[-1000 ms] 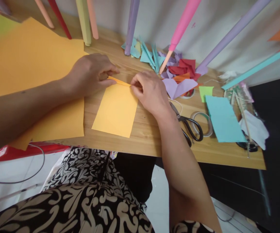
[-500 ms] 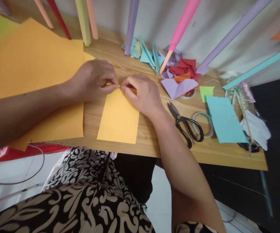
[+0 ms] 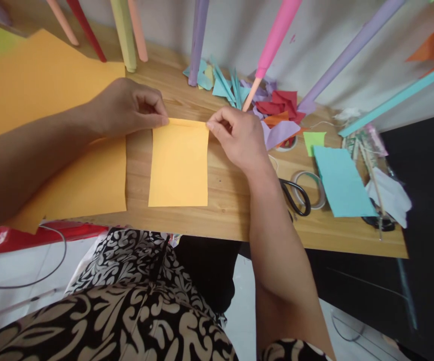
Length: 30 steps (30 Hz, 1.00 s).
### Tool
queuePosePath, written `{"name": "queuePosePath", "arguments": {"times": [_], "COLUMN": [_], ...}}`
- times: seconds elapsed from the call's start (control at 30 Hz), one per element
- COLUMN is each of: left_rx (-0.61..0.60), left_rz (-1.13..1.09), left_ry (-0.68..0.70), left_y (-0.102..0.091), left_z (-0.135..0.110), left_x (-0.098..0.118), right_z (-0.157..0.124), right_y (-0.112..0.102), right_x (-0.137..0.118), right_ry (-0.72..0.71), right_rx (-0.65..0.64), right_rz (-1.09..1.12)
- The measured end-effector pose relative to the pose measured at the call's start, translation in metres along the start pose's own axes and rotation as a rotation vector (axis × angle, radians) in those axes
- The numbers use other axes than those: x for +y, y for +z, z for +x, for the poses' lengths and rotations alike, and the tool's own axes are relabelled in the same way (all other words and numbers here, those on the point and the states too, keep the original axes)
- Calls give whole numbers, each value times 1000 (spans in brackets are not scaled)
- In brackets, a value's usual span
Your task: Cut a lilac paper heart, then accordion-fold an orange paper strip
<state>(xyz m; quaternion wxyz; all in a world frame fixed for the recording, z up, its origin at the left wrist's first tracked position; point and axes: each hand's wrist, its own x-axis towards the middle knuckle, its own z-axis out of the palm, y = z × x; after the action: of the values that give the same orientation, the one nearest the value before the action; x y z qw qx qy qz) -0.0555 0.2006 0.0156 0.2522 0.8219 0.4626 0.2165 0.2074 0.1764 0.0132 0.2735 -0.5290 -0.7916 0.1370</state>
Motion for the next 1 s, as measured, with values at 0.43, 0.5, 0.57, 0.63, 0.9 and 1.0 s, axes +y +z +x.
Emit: {"name": "queuePosePath", "arguments": {"times": [0.43,0.5,0.57,0.63,0.9,1.0], "left_rx": [-44,-42,-28,1,70,62], "left_rz": [15,27,-2,-45,-56,-16], "left_ry": [49,13,-28,-62,-128,-106], "left_y": [0,0,0,-2,-7,-6], "left_z": [-4,-4,-3,-2,0,1], "left_x": [5,7,8,8,3,2], "right_z": [0,0,1,1,2,2], "right_y": [10,11,11,10,7,7], "right_x": [-12,-11,-9,-7,-3,-2], "right_ry": [-93,-77,-74,-75,-69,-66], "right_rx": [-45,-63,-69,-63,-43,-62], "right_rz": [61,44,36,28,27,13]}}
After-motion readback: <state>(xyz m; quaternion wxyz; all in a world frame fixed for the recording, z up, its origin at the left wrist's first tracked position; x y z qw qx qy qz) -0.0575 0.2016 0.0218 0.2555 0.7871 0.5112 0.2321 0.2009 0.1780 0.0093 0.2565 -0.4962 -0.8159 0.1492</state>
